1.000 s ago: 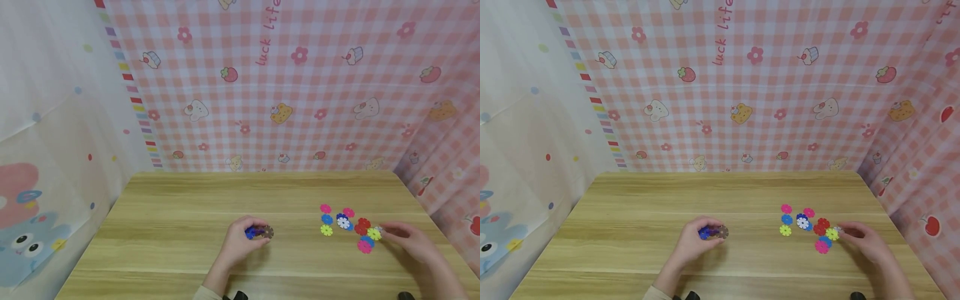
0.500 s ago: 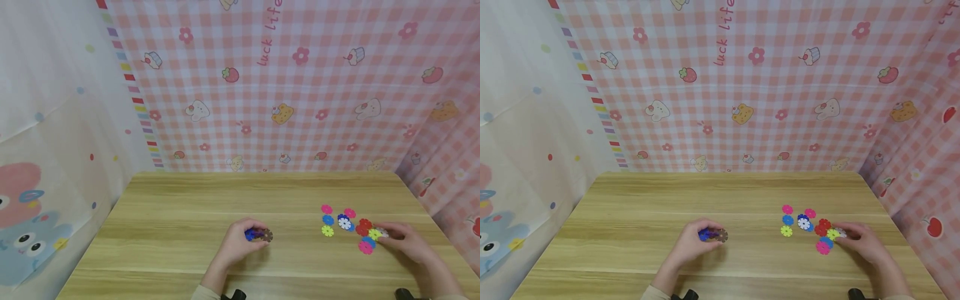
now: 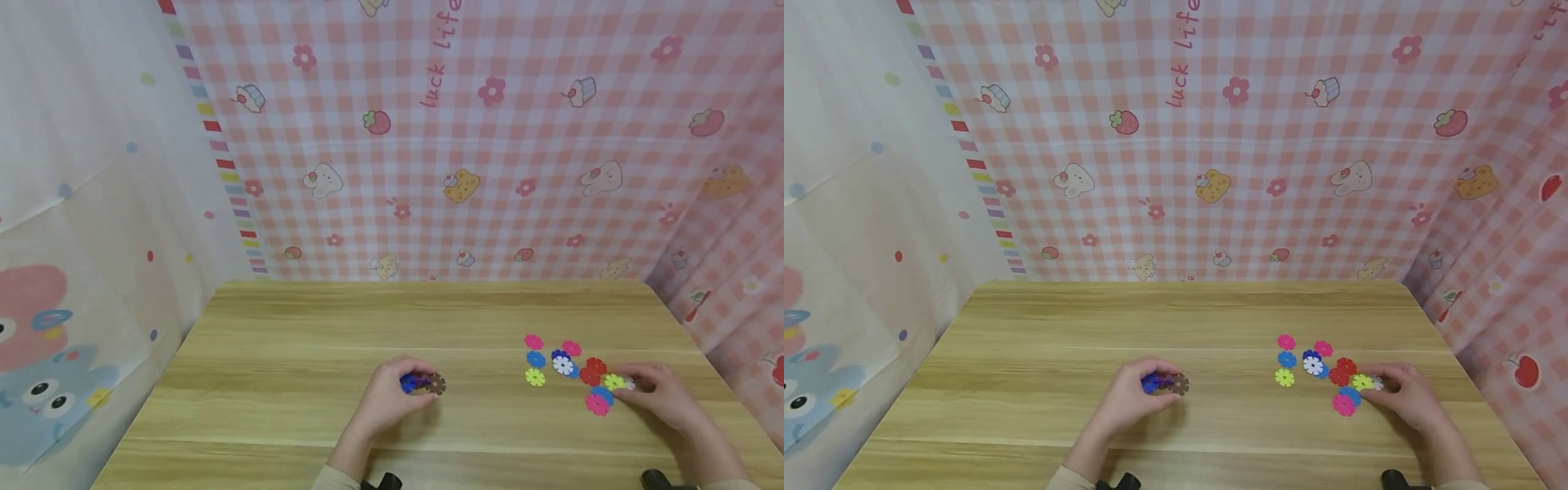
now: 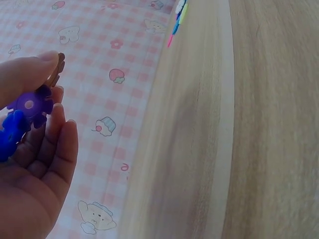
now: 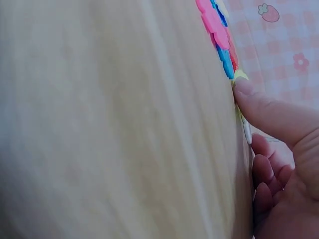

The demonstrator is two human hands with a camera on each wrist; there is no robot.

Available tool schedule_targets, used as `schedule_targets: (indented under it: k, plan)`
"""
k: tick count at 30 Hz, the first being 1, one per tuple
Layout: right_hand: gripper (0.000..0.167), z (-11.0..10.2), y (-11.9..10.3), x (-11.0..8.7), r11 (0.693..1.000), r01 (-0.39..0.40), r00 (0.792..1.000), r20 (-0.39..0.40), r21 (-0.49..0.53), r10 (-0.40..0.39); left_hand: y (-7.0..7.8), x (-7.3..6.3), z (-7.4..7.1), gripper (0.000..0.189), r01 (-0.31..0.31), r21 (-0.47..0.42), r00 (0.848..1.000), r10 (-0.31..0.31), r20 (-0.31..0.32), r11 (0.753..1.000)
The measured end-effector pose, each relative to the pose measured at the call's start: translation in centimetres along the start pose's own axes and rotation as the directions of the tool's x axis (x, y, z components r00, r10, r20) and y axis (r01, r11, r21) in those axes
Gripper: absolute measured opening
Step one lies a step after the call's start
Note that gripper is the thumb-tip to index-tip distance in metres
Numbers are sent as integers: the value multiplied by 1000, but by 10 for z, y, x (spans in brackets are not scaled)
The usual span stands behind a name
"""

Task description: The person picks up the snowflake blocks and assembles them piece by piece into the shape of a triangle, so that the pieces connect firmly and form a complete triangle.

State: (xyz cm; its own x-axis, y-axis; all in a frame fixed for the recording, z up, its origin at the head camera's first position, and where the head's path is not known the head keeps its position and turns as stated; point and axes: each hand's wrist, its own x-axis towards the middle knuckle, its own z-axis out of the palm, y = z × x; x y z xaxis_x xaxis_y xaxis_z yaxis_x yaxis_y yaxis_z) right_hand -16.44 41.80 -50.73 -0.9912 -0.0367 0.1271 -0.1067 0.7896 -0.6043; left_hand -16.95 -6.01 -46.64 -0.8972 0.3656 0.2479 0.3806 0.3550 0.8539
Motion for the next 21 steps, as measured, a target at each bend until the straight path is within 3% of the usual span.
schedule_targets:
  k: [5, 8, 13, 19, 21]
  plan:
    - [22, 3, 5, -2, 994, 24, 999, -51, 107, -19, 0, 0, 0, 34, -7, -11, 1000, 7, -11, 1000]
    - [13, 3, 7, -5, 978, -6, 997, -75, 209, 22, 0, 0, 0, 34, -9, -12, 1000, 9, -17, 1000]
    - [4, -3, 0, -10, 963, -67, 989, -111, 261, 99, 0, 0, 1, 34, 22, -30, 1000, -23, -18, 999]
    - [30, -8, -34, -10, 972, -116, 989, -70, 206, 133, -1, 0, 1, 34, 64, -59, 998, -65, -15, 996]
    - [31, -5, -50, -8, 973, -105, 991, -64, 205, 121, -1, 0, 2, 34, 70, -59, 997, -71, -16, 996]
